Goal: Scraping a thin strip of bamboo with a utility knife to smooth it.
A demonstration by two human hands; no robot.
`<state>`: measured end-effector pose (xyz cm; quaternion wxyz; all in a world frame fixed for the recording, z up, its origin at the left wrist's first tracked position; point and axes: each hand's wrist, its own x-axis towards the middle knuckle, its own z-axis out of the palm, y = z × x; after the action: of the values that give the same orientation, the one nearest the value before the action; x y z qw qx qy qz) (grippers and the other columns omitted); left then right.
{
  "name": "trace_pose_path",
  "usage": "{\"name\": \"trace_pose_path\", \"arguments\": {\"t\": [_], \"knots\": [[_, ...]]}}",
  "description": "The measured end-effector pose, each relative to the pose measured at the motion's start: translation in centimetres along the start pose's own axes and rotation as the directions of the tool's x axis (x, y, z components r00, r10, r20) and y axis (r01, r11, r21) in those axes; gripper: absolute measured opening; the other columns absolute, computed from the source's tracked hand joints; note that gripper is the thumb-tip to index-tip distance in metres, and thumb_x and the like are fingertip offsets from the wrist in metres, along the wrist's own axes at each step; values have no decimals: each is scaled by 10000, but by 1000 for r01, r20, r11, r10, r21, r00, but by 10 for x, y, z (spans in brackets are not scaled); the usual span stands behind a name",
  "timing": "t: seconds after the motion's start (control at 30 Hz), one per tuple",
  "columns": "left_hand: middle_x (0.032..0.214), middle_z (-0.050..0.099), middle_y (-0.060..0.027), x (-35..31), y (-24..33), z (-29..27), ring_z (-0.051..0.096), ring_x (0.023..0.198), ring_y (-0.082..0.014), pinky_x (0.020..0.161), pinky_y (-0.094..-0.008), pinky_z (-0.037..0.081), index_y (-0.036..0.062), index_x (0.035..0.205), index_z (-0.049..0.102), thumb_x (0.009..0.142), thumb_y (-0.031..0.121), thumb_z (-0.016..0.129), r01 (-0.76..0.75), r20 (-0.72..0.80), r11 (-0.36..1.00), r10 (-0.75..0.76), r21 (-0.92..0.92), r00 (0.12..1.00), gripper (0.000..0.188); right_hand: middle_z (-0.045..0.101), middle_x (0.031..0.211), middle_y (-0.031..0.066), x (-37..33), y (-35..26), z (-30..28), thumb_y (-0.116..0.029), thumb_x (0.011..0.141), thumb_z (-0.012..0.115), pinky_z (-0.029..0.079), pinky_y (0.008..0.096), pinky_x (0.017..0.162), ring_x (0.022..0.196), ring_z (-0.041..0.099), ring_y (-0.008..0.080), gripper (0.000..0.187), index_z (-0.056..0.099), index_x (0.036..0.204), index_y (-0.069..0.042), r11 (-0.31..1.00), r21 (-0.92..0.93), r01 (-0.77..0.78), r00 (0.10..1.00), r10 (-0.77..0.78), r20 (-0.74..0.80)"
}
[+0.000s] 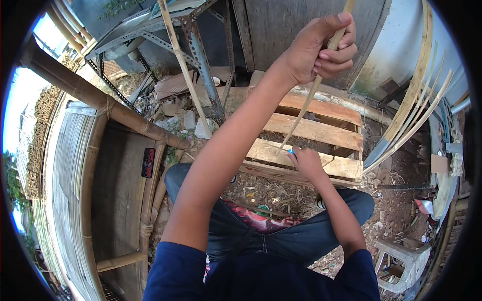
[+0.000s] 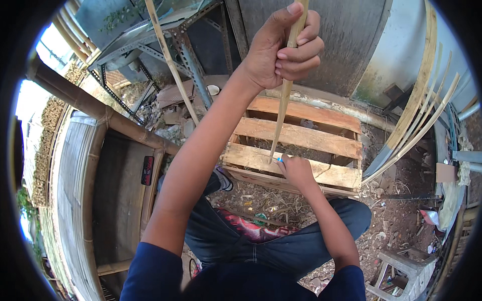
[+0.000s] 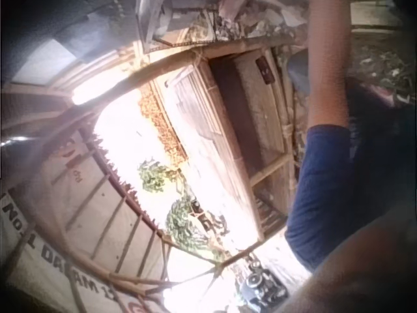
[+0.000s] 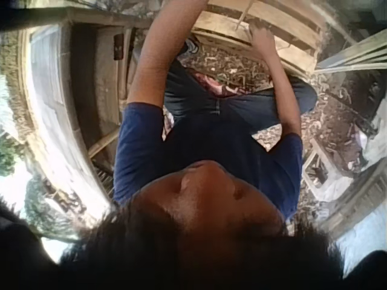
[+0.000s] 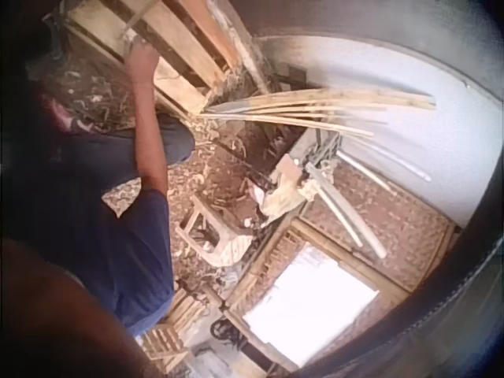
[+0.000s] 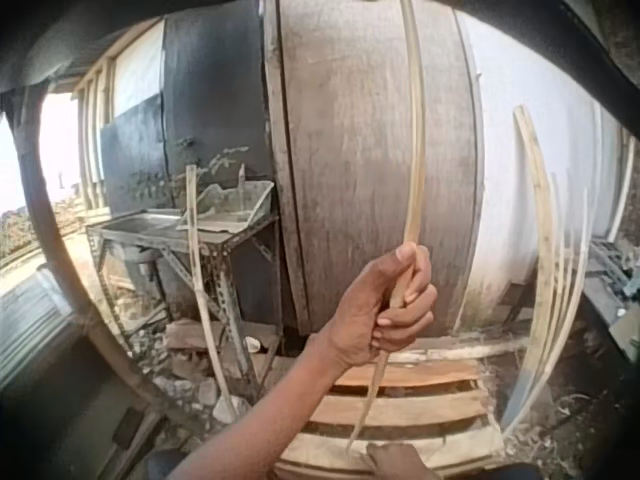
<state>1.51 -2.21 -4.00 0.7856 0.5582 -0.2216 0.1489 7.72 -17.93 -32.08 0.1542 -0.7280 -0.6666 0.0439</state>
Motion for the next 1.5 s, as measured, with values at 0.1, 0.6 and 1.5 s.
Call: {"name": "trace_pose_path", "arguments": {"t": [0.1,0.6,1.5], "knots": [[486,277,79,-1,0,0,218,387,-13,323,-164,159,134,700,420,937,516,510,-84,-4,993,85,80,996,458,632,706,204,-9,15,-20,-372,899,593,525,482,623,700,649,376,337,646,850,-43,997,22,-69,995,67,72],[490,296,80,-3,7,-3,235,382,-5,306,-136,195,128,722,407,969,502,469,-91,-40,991,96,102,995,452,662,778,195,-18,16,-77,-346,841,636,499,470,748,796,635,381,293,706,893,-66,965,261,23,987,-64,150],[505,296,68,-3,5,-17,240,383,-12,340,-157,178,121,762,425,956,535,485,-148,-268,954,219,262,938,462,553,594,140,37,-25,-115,-280,931,590,428,433,459,508,555,354,323,482,757,-31,992,-8,124,891,-115,-439]]}}
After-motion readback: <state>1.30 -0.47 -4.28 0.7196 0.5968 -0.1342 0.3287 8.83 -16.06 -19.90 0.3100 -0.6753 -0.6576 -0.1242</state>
